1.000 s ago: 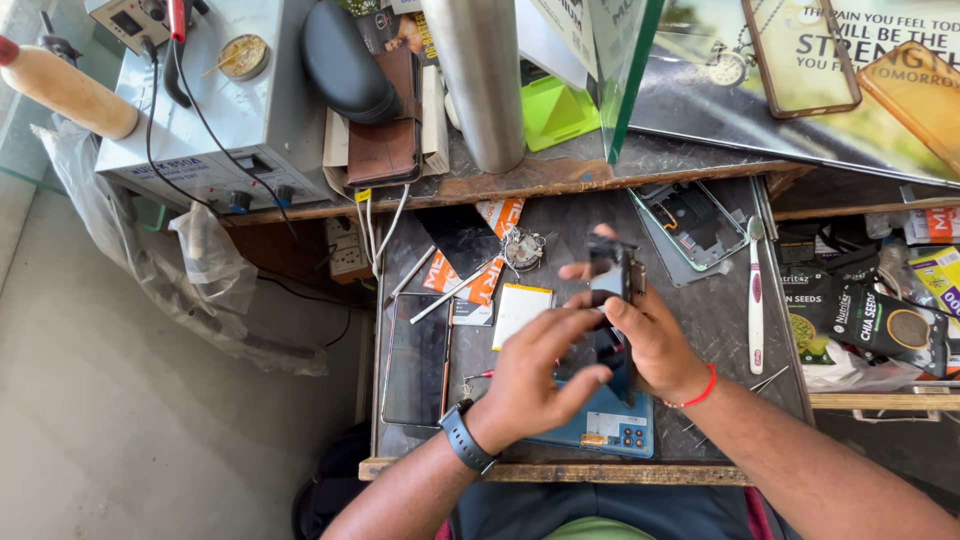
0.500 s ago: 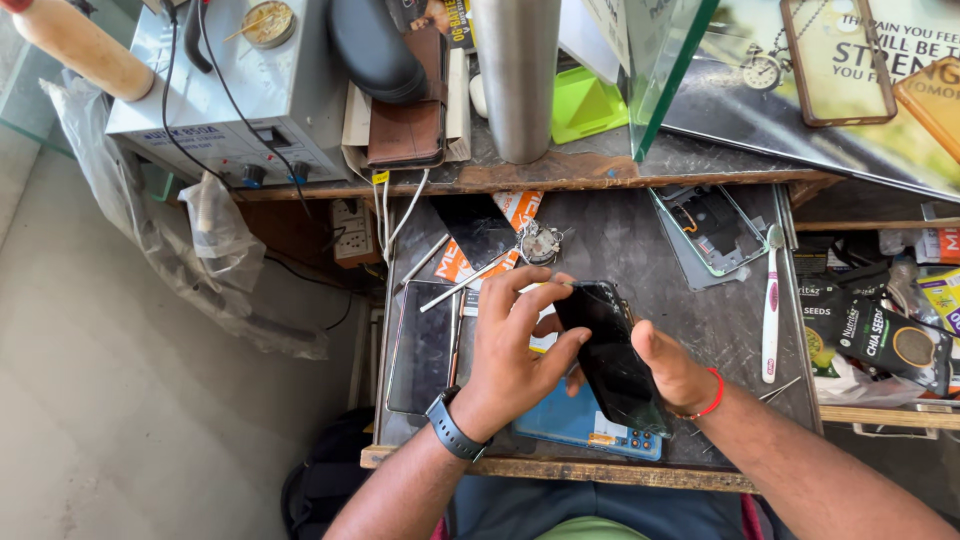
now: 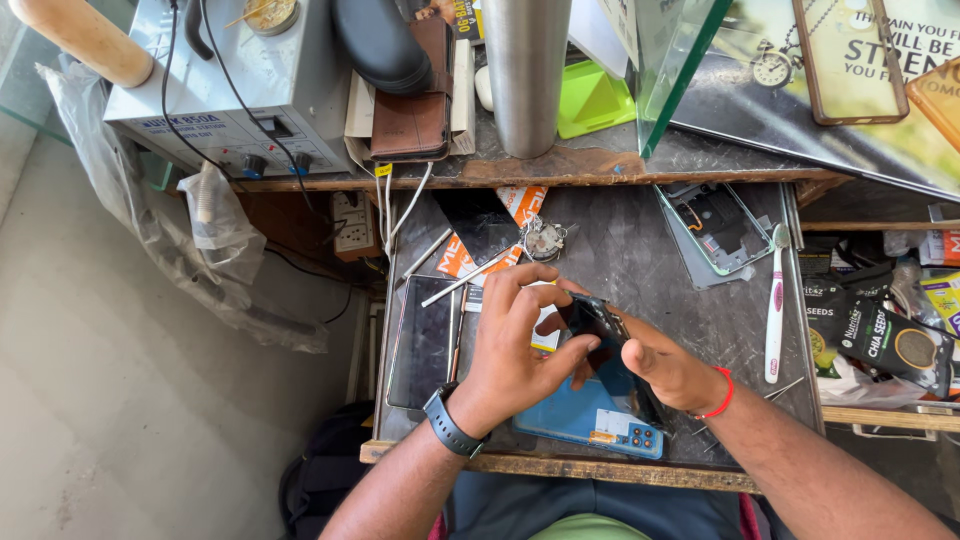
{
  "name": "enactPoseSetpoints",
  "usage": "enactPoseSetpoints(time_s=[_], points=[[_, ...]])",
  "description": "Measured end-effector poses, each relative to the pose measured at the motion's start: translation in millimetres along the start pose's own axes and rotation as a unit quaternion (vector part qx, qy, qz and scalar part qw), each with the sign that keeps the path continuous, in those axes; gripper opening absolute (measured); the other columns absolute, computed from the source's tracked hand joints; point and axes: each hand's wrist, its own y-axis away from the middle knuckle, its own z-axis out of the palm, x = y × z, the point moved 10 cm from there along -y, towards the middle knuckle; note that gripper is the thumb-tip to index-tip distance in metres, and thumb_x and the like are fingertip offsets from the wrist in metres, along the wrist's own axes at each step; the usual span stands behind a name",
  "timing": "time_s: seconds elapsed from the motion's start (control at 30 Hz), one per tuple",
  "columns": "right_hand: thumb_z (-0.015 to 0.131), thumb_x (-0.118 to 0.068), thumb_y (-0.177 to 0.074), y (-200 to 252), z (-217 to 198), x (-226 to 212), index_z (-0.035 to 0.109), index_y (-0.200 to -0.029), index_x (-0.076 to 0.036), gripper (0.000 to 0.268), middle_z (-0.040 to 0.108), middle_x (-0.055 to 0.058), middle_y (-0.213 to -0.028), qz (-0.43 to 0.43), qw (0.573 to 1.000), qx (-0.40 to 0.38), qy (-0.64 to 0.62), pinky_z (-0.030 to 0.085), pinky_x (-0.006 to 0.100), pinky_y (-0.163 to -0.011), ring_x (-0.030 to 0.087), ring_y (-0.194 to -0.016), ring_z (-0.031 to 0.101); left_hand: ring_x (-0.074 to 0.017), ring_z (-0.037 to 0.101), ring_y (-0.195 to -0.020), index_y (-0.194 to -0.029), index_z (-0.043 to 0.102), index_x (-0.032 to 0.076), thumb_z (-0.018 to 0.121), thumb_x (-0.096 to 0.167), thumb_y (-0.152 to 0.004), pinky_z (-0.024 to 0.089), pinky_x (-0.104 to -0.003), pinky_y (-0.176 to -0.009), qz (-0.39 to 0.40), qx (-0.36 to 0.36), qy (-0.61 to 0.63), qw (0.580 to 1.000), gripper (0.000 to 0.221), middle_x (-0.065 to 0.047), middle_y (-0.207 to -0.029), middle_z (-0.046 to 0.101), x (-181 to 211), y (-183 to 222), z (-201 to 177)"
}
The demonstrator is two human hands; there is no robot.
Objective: The person disassembles a smartphone by removing the back cover and battery. They then handle the internal motherboard and other components, placing them on a cluttered workbench. The person also organizes various phone parts and tools on the desk.
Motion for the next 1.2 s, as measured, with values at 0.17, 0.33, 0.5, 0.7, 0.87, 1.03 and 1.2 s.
enactPoseSetpoints(time_s=[0.17,0.33,0.5,0.7,0.87,1.03,1.2], points=[[0.050,-0.073,-0.096,2.9,-6.3,1.4,0.033,-0.158,0.006,0.102,0.062,0.017,-0.126,-0.038,0.999,-0.001,0.003,0.051,0.038,-0.100,0.022,-0.113,0.062,-0.0308,0.057,-0.121,-0.112,0.055,0.009,0.093,0.016,-0.077,0.061,-0.033,-0.089,-0.041,-0.043,0.068,0.996,0.051,-0.013,-0.132,0.056,-5.4,2.7,12.0],[0.049,-0.073,-0.094,-1.1,4.4,-13.6,0.022,-0.162,0.001,0.104,0.061,0.016,-0.128,-0.043,0.999,-0.013,0.008,0.054,0.038,-0.093,0.022,-0.104,0.064,-0.0337,0.056,-0.120,-0.117,0.055,0.006,0.094,0.018,-0.072,0.054,-0.041,-0.096,-0.013,-0.013,0.022,1.000,0.060,-0.016,-0.130,0.055,1.0,1.5,6.7],[0.049,-0.074,-0.094,-3.3,11.5,-21.4,0.017,-0.165,0.000,0.107,0.061,0.015,-0.124,-0.043,0.999,-0.023,0.025,0.054,0.037,-0.092,0.021,-0.103,0.064,-0.0339,0.057,-0.119,-0.117,0.056,0.005,0.095,0.020,-0.073,0.051,-0.043,-0.100,0.000,-0.009,0.020,1.000,0.061,-0.016,-0.129,0.055,0.3,1.8,5.7],[0.048,-0.075,-0.092,-2.4,6.1,-12.1,0.021,-0.162,0.001,0.108,0.061,0.013,-0.125,-0.025,0.999,-0.011,0.035,0.056,0.036,-0.091,0.021,-0.101,0.068,-0.0341,0.057,-0.119,-0.115,0.057,0.006,0.095,0.020,-0.073,0.051,-0.043,-0.099,-0.004,-0.009,0.019,1.000,0.058,-0.017,-0.129,0.055,-1.4,2.4,4.8],[0.049,-0.074,-0.095,0.6,-0.8,-4.4,0.039,-0.154,0.005,0.099,0.064,0.014,-0.120,-0.029,0.998,-0.016,0.044,0.056,0.037,-0.092,0.022,-0.102,0.069,-0.0342,0.057,-0.120,-0.113,0.056,0.007,0.095,0.020,-0.072,0.049,-0.044,-0.101,0.003,-0.015,0.022,1.000,0.058,-0.017,-0.129,0.056,-1.9,1.0,4.7],[0.052,-0.071,-0.094,2.1,2.0,0.5,0.042,-0.151,0.006,0.096,0.063,0.014,-0.122,-0.014,1.000,-0.021,0.016,0.055,0.038,-0.094,0.023,-0.104,0.069,-0.0325,0.060,-0.121,-0.110,0.051,0.008,0.096,0.020,-0.073,0.050,-0.043,-0.102,-0.001,-0.022,0.056,0.998,0.059,-0.015,-0.127,0.059,-5.8,2.9,7.3],[0.052,-0.071,-0.092,-0.1,6.2,-8.8,0.030,-0.156,0.002,0.100,0.058,0.011,-0.136,-0.007,1.000,-0.014,-0.024,0.055,0.038,-0.094,0.023,-0.101,0.068,-0.0274,0.064,-0.112,-0.103,0.048,0.008,0.096,0.022,-0.073,0.054,-0.038,-0.090,-0.051,-0.037,0.112,0.992,0.059,-0.015,-0.127,0.058,-17.9,5.0,11.3]])
